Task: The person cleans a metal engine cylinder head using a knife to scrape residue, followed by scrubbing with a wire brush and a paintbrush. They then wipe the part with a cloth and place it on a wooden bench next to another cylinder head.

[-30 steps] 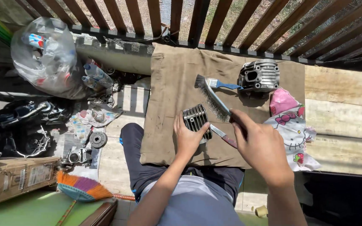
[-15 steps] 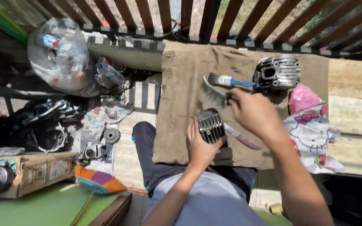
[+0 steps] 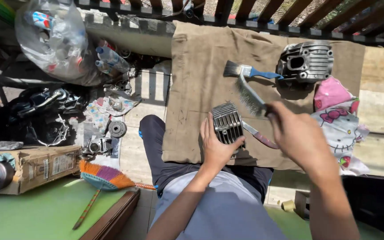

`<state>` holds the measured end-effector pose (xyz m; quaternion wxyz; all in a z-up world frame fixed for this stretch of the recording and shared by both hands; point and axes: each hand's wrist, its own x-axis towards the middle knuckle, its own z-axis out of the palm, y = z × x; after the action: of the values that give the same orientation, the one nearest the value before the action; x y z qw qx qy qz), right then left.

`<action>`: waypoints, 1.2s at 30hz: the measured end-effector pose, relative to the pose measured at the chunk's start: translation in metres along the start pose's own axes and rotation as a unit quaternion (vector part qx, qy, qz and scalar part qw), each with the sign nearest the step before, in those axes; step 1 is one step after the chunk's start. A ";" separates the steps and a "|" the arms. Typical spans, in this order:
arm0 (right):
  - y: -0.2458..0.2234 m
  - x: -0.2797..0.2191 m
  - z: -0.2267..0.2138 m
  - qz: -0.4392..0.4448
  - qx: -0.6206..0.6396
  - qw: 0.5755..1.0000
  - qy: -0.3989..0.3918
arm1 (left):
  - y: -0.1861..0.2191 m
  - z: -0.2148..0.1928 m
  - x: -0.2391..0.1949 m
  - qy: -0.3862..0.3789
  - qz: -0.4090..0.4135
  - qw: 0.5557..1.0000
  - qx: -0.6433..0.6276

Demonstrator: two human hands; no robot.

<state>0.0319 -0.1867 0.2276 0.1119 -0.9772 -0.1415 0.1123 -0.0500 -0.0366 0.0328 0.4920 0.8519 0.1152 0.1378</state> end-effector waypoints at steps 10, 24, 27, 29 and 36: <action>-0.019 -0.034 0.002 0.035 0.199 0.979 0.003 | 0.010 -0.003 0.000 0.000 -0.006 1.000 -0.019; -0.002 -0.050 0.036 0.060 0.607 0.791 0.040 | 0.010 -0.003 0.025 -0.030 -0.063 0.998 -0.008; -0.005 -0.052 0.029 0.057 0.605 0.793 0.045 | 0.024 -0.022 0.010 0.028 -0.008 0.999 0.017; -0.006 -0.057 0.029 0.052 0.587 0.806 0.053 | 0.043 -0.044 -0.011 0.064 0.097 0.993 -0.034; -0.020 -0.076 0.011 -0.039 0.625 0.775 0.083 | 0.192 -0.111 0.008 -0.118 0.148 0.951 -0.245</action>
<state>-0.0470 -0.1894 0.2365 0.7135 -0.6915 -0.0686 0.0895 -0.0696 -0.0389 0.2541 0.6696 0.7230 -0.1081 0.1314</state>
